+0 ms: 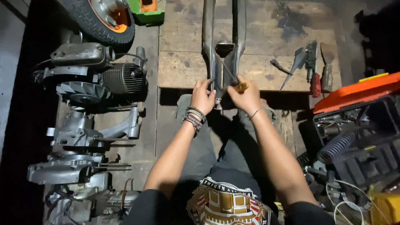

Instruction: Scraping the internal surface of a motorcycle front fork with a small hand tool to remove debris.

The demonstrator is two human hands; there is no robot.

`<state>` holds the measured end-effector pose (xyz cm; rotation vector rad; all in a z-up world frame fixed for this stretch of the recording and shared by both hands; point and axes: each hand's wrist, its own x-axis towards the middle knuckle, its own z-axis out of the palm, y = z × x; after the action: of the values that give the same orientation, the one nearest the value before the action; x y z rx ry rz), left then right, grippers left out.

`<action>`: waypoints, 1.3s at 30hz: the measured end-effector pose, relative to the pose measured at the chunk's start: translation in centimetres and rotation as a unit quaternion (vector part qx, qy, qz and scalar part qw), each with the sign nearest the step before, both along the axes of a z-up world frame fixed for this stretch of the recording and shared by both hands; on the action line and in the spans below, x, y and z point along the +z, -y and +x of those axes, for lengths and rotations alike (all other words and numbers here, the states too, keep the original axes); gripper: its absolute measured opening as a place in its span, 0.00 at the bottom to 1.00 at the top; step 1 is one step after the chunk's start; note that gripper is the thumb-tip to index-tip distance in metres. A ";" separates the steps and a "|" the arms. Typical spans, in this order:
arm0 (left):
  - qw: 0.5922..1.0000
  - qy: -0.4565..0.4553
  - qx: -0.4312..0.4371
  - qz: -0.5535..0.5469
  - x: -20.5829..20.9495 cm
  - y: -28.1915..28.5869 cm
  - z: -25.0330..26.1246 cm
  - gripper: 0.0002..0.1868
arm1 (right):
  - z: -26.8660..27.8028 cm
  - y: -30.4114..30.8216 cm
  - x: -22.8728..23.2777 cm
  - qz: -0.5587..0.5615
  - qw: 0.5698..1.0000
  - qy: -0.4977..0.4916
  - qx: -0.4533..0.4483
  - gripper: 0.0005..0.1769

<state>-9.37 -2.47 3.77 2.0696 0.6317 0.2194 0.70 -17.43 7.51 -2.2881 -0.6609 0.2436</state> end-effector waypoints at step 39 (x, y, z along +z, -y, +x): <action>0.999 0.025 0.022 -0.022 -2.4 0.7 -0.3 0.22 | -1.6 1.6 1.4 0.028 0.998 0.051 0.021 0.20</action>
<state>-9.68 -3.19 1.37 2.0028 0.6473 0.2799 -0.87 -19.03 8.87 -2.2460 -0.7587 0.1282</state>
